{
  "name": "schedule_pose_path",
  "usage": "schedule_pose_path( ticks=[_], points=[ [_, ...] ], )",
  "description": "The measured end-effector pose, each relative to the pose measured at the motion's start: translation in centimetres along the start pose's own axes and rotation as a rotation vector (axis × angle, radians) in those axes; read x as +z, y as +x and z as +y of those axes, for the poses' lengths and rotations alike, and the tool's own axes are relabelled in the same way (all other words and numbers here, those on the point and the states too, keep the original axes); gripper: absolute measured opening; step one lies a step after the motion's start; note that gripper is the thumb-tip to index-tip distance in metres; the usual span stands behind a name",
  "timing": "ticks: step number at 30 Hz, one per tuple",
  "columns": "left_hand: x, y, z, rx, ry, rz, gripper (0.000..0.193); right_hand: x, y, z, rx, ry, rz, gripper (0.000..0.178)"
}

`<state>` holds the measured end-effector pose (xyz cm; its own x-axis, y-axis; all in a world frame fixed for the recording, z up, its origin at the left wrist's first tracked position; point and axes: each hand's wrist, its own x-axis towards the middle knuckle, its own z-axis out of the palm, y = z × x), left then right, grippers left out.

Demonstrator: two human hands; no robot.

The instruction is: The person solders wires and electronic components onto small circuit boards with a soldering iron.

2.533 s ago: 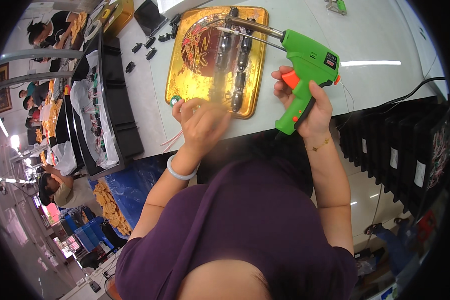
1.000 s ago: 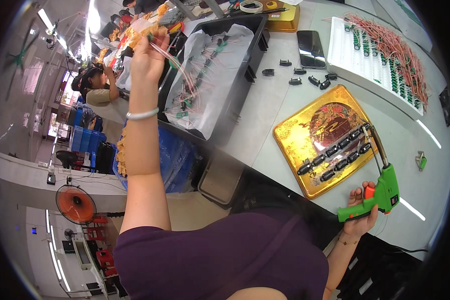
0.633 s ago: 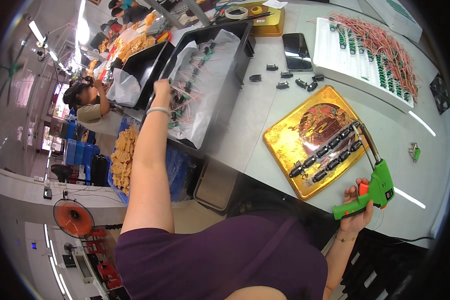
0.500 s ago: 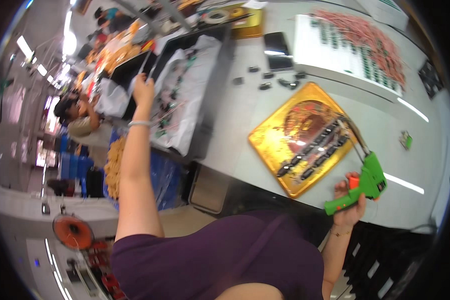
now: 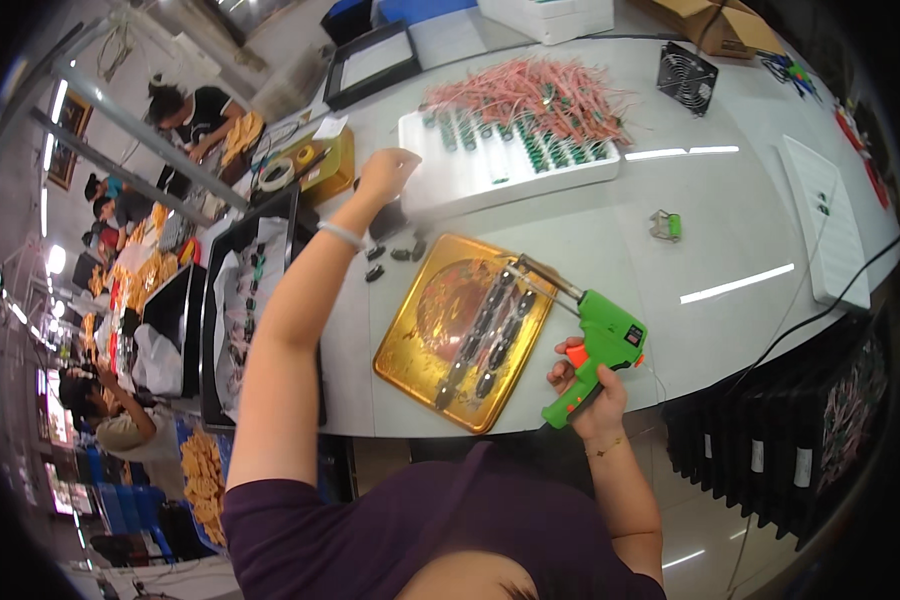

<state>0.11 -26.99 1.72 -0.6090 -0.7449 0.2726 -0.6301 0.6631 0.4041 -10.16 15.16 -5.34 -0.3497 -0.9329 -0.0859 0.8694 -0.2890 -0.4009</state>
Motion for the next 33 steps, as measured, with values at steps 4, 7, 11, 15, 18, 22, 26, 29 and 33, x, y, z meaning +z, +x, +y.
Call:
schedule_pose_path(
  ticks=[4,7,11,15,18,22,26,29,33],
  points=[
    [5.2,6.8,-0.3,-0.325,0.014,0.159,0.020,0.1,-0.1,-0.1,-0.006,0.025,0.005,0.053],
    [6.6,9.4,-0.7,-0.472,-0.024,0.212,0.031,0.0,-0.1,-0.1,0.010,0.056,0.002,0.053],
    [6.9,10.4,-0.6,-0.389,0.082,0.147,0.037,-0.2,-0.2,-0.3,0.058,0.089,0.001,0.051],
    [6.5,11.1,-1.3,-0.320,0.087,0.098,0.037,-0.1,-0.2,-0.5,0.088,0.109,0.034,0.050],
    [6.7,11.7,-2.3,-0.263,0.149,0.063,0.031,0.1,-0.1,-0.5,0.090,0.115,0.026,0.049],
    [7.7,12.2,-2.2,-0.265,0.248,0.128,0.021,-0.3,-0.1,-0.4,0.079,0.165,-0.014,0.051],
    [8.1,12.6,-2.2,-0.308,0.178,0.138,0.018,-0.4,0.0,-0.4,0.080,0.169,-0.012,0.051],
    [8.5,13.0,-2.8,-0.400,0.024,0.205,0.018,-0.3,-0.1,-0.5,0.095,0.137,0.045,0.050],
    [7.8,15.0,-6.7,-0.223,-0.439,0.496,0.012,0.1,0.1,-0.7,0.106,0.143,0.023,0.051]
  ],
)
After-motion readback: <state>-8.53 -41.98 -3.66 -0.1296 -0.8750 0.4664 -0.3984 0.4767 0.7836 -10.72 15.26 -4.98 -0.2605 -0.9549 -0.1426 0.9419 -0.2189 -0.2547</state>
